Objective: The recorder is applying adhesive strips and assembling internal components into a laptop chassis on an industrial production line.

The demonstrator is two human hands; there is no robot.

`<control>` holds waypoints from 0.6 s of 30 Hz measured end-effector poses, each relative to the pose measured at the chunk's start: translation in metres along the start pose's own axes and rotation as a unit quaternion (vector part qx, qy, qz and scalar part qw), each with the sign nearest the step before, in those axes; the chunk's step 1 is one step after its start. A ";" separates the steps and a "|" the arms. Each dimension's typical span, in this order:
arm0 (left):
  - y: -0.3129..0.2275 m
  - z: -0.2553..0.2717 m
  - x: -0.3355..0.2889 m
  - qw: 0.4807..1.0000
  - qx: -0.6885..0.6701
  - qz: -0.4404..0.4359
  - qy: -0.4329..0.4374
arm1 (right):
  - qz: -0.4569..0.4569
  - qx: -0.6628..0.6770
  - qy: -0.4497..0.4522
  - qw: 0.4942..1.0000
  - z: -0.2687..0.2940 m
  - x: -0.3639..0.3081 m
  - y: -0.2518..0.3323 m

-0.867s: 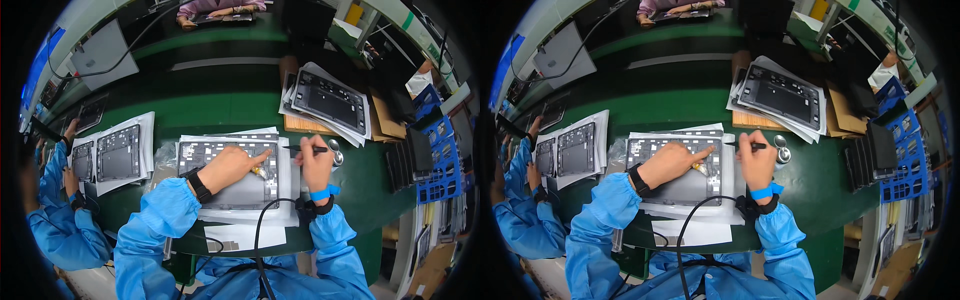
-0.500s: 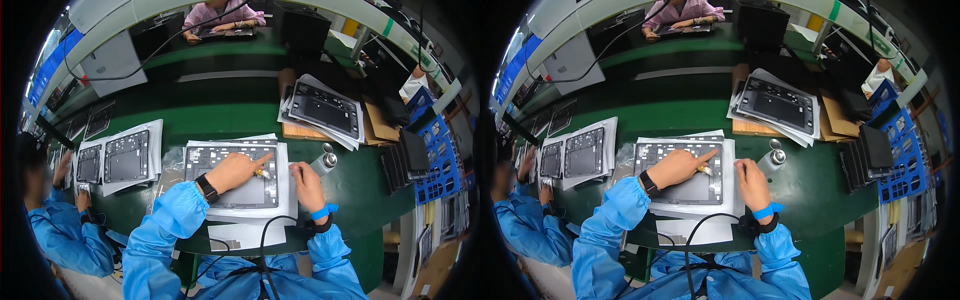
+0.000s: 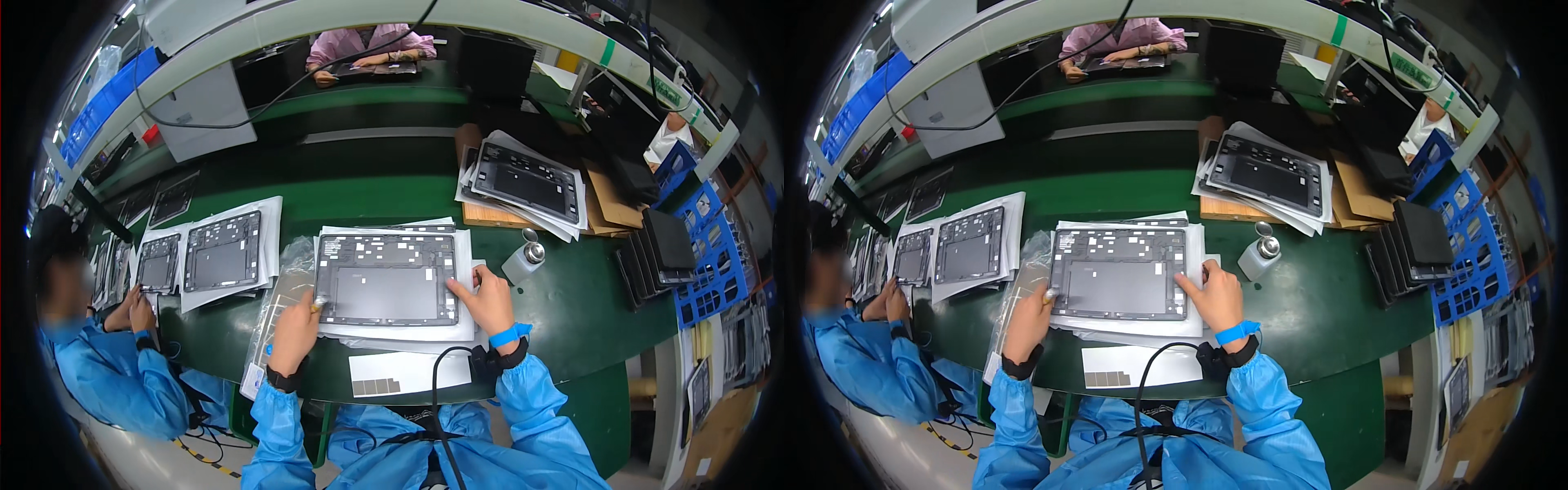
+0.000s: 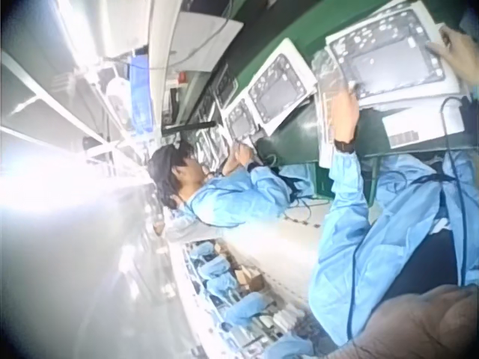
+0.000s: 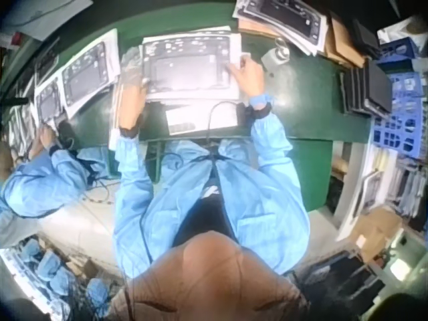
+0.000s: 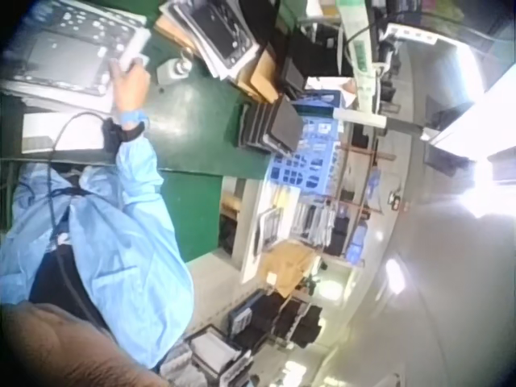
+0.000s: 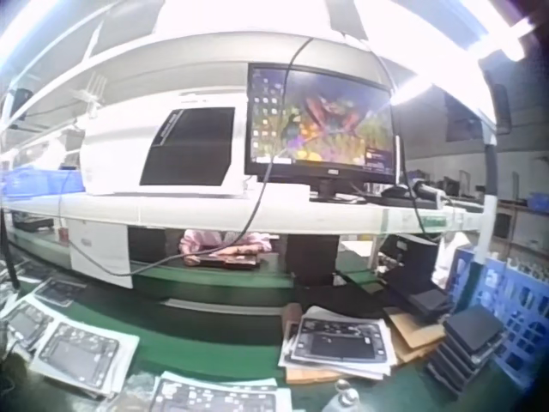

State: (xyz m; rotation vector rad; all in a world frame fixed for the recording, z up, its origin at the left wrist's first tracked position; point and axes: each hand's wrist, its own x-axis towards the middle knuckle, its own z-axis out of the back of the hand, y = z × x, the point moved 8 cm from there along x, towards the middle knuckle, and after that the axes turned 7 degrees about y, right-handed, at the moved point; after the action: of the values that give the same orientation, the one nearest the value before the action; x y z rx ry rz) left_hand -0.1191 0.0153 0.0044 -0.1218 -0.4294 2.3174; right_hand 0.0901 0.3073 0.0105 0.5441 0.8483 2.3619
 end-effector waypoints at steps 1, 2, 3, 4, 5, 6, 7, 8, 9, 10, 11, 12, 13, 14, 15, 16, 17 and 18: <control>-0.009 -0.002 -0.002 0.999 -0.024 -0.032 -0.006 | 0.011 -0.031 -0.012 0.999 0.002 0.000 0.003; -0.012 -0.001 -0.003 0.999 -0.026 -0.028 -0.021 | 0.005 -0.052 -0.005 0.999 0.001 -0.001 0.005; -0.013 -0.002 -0.004 0.999 -0.026 -0.026 -0.025 | 0.009 -0.053 -0.005 0.999 0.001 -0.001 0.009; -0.009 -0.003 -0.004 0.998 -0.056 -0.015 -0.034 | 0.006 -0.039 0.003 0.999 0.001 0.000 0.010; -0.007 -0.003 -0.005 0.995 -0.086 -0.005 -0.044 | 0.004 -0.026 0.012 1.000 0.000 0.001 0.012; -0.017 0.004 -0.007 0.997 -0.034 -0.015 -0.069 | 0.008 -0.027 0.012 1.000 0.001 0.001 0.016; -0.021 0.006 -0.008 0.997 -0.035 -0.013 -0.073 | 0.015 -0.002 -0.001 1.000 0.004 0.000 0.020; -0.021 0.006 -0.009 0.997 -0.028 0.008 -0.065 | 0.021 0.024 -0.013 0.999 0.007 -0.002 0.023; -0.020 0.006 -0.009 0.998 -0.022 0.027 -0.058 | 0.027 0.023 -0.014 0.999 0.007 -0.002 0.026; -0.018 0.007 -0.009 0.997 -0.023 0.029 -0.064 | 0.013 0.076 -0.044 0.996 0.013 -0.004 0.022; -0.019 0.007 -0.012 0.996 -0.023 0.015 -0.081 | -0.001 0.130 -0.072 0.989 0.018 -0.005 0.018; -0.020 0.009 -0.016 0.995 -0.021 -0.001 -0.097 | 0.036 0.130 -0.083 0.987 0.023 -0.006 0.022; -0.021 0.010 -0.017 0.995 -0.022 0.001 -0.100 | 0.039 0.130 -0.083 0.987 0.025 -0.006 0.017; -0.022 0.011 -0.018 0.993 -0.050 -0.001 -0.109 | -0.011 0.195 -0.025 0.981 0.015 -0.002 0.002; -0.023 0.013 -0.017 0.990 -0.079 -0.006 -0.117 | -0.062 0.257 0.031 0.964 0.005 -0.002 -0.007; -0.024 0.013 -0.018 0.990 -0.080 -0.009 -0.119 | -0.117 0.368 0.054 0.921 -0.005 -0.006 -0.014; -0.026 0.009 -0.021 0.988 -0.105 -0.014 -0.114 | -0.116 0.367 0.050 0.922 -0.004 -0.008 -0.014; -0.029 0.006 -0.021 0.985 -0.130 -0.021 -0.107 | -0.098 0.360 0.026 0.927 0.003 -0.010 -0.004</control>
State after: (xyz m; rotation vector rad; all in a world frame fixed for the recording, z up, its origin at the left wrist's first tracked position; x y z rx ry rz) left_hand -0.0859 0.0184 0.0190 0.0108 -0.8357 2.2323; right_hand 0.1010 0.3045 0.0086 0.6373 1.7242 1.8386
